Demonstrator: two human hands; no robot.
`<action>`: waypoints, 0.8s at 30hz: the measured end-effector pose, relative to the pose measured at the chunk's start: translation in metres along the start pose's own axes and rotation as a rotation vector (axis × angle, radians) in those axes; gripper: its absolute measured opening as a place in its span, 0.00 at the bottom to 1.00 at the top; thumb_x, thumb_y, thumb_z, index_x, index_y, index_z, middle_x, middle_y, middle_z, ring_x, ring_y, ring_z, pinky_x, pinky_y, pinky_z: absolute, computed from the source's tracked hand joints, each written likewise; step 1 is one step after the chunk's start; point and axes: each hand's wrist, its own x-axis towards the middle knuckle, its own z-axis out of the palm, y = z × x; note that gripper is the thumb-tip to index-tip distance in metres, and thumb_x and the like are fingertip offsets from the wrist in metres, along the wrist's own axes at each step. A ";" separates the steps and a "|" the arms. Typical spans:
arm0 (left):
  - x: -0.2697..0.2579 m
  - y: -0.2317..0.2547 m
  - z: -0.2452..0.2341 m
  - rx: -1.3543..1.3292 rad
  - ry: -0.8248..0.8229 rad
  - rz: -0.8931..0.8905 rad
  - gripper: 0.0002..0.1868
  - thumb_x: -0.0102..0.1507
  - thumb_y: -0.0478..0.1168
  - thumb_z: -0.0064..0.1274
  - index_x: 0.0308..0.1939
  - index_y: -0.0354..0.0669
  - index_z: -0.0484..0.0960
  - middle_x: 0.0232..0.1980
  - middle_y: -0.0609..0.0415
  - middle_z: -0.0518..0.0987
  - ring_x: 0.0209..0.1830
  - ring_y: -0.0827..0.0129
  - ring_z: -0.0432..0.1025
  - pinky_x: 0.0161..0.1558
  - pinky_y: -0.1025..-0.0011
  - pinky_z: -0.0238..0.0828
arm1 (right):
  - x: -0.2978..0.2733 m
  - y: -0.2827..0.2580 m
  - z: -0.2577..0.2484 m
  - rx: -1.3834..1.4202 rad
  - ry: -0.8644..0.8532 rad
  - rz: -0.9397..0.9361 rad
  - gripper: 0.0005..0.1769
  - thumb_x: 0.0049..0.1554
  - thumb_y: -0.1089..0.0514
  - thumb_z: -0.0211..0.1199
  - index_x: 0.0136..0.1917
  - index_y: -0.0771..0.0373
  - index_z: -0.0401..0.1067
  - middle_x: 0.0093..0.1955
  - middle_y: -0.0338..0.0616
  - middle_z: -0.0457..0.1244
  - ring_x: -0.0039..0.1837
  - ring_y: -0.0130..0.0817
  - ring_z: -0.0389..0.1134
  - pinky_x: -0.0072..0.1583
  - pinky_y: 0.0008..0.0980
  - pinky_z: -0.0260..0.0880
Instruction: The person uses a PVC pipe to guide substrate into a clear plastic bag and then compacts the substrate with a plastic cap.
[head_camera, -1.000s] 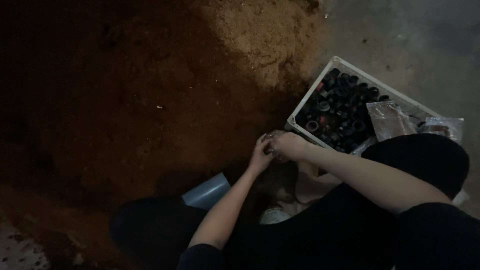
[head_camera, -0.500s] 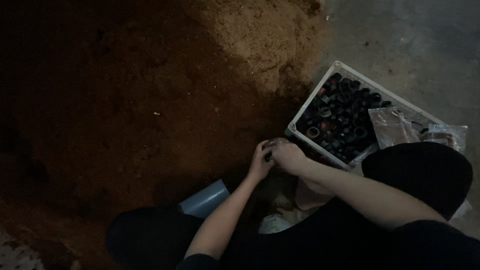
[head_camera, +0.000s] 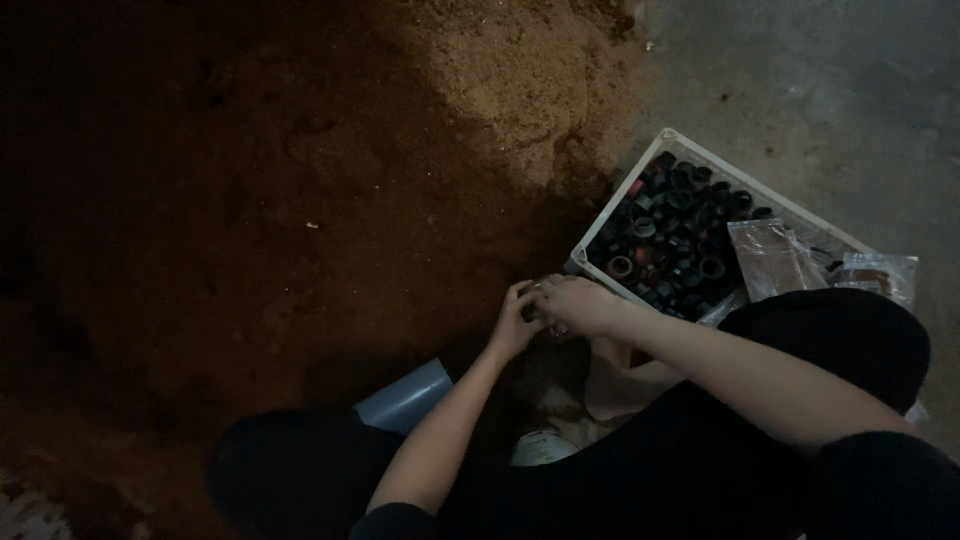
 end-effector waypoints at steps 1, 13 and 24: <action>0.001 0.000 0.001 -0.002 -0.002 0.001 0.24 0.60 0.42 0.72 0.58 0.42 0.84 0.77 0.36 0.63 0.80 0.35 0.57 0.80 0.40 0.55 | 0.001 0.003 0.003 0.000 -0.002 0.002 0.30 0.52 0.48 0.78 0.62 0.65 0.75 0.60 0.56 0.66 0.63 0.56 0.69 0.60 0.46 0.73; 0.009 -0.028 0.012 0.035 0.041 0.064 0.25 0.56 0.43 0.73 0.56 0.48 0.84 0.73 0.42 0.66 0.77 0.36 0.59 0.78 0.45 0.59 | 0.010 0.014 0.050 -0.174 0.105 -0.163 0.26 0.51 0.44 0.76 0.57 0.57 0.74 0.54 0.45 0.64 0.53 0.45 0.71 0.44 0.38 0.76; 0.010 -0.013 0.006 0.107 0.061 0.123 0.22 0.53 0.39 0.71 0.51 0.45 0.85 0.69 0.37 0.71 0.73 0.33 0.63 0.74 0.45 0.61 | 0.017 -0.003 0.025 0.088 -0.030 0.291 0.27 0.52 0.48 0.77 0.61 0.61 0.74 0.55 0.48 0.69 0.50 0.43 0.76 0.47 0.40 0.80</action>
